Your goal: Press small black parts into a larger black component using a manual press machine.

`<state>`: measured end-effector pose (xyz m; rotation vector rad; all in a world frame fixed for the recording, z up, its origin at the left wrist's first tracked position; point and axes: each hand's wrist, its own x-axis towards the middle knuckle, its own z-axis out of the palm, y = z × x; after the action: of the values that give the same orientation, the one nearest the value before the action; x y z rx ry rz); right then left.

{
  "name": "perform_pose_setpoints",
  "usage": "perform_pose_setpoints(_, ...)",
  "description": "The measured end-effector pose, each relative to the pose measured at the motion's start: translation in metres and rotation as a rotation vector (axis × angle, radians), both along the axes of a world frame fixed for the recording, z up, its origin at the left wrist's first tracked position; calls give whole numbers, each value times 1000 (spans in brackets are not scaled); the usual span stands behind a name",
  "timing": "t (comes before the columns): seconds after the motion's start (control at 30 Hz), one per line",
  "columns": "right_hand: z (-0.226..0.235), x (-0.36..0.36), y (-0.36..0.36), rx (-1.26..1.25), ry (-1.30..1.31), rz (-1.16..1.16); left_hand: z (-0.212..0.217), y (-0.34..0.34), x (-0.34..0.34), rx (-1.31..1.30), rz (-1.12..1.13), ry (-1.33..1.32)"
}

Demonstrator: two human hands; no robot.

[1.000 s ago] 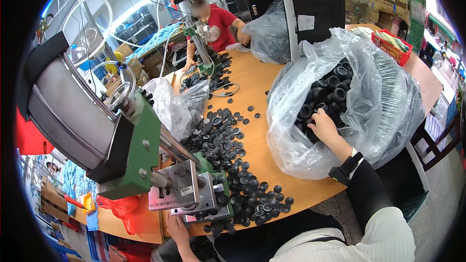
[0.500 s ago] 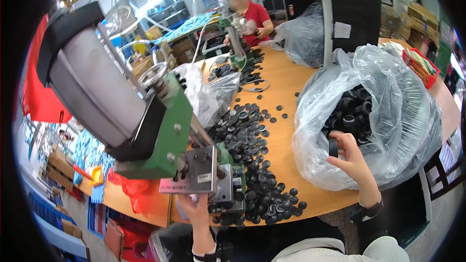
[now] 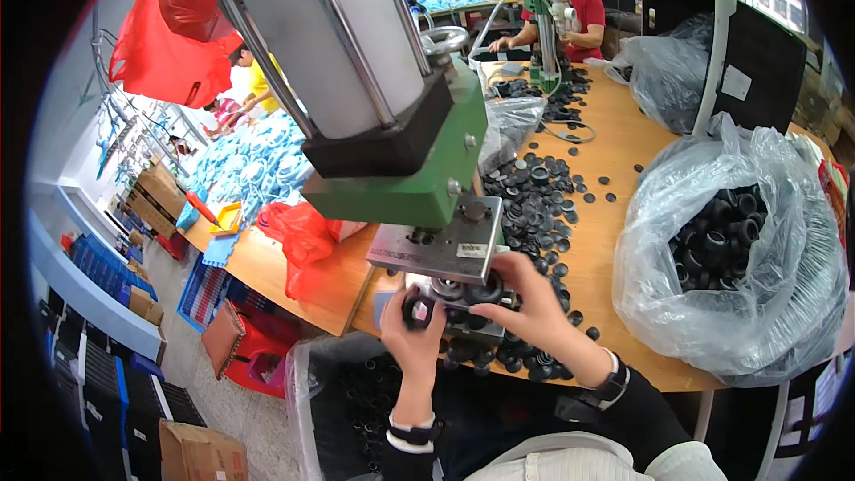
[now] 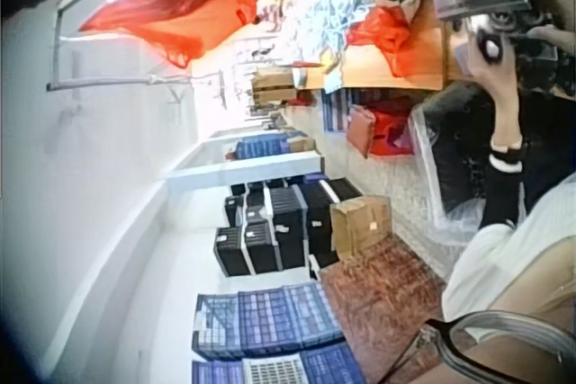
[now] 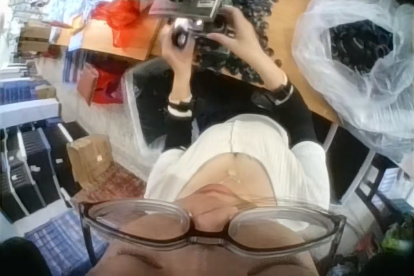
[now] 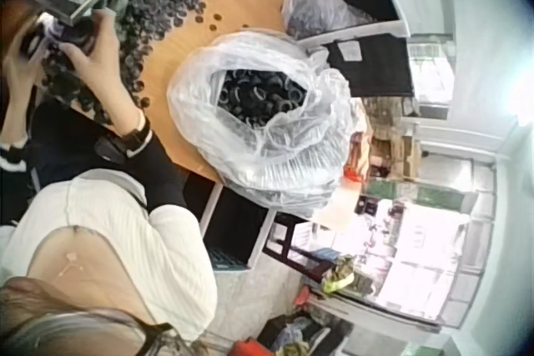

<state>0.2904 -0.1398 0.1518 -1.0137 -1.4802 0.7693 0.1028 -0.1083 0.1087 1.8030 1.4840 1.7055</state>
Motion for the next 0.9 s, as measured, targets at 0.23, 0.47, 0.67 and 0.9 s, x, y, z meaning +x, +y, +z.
perform_pose_setpoints(0.23,-6,-18,8,194,-239,-107,-74,-64,-126,-349,459,-81)
perform_pose_setpoints(0.47,1,-32,31,146,-279,-65,-112,-60,-157,-423,653,217)
perform_pose_setpoints(0.67,-4,-43,37,104,-245,-92,-66,21,-109,-51,-4,381)
perform_pose_setpoints(0.9,-12,19,-38,106,-300,-66,-112,102,-113,-363,-240,469)
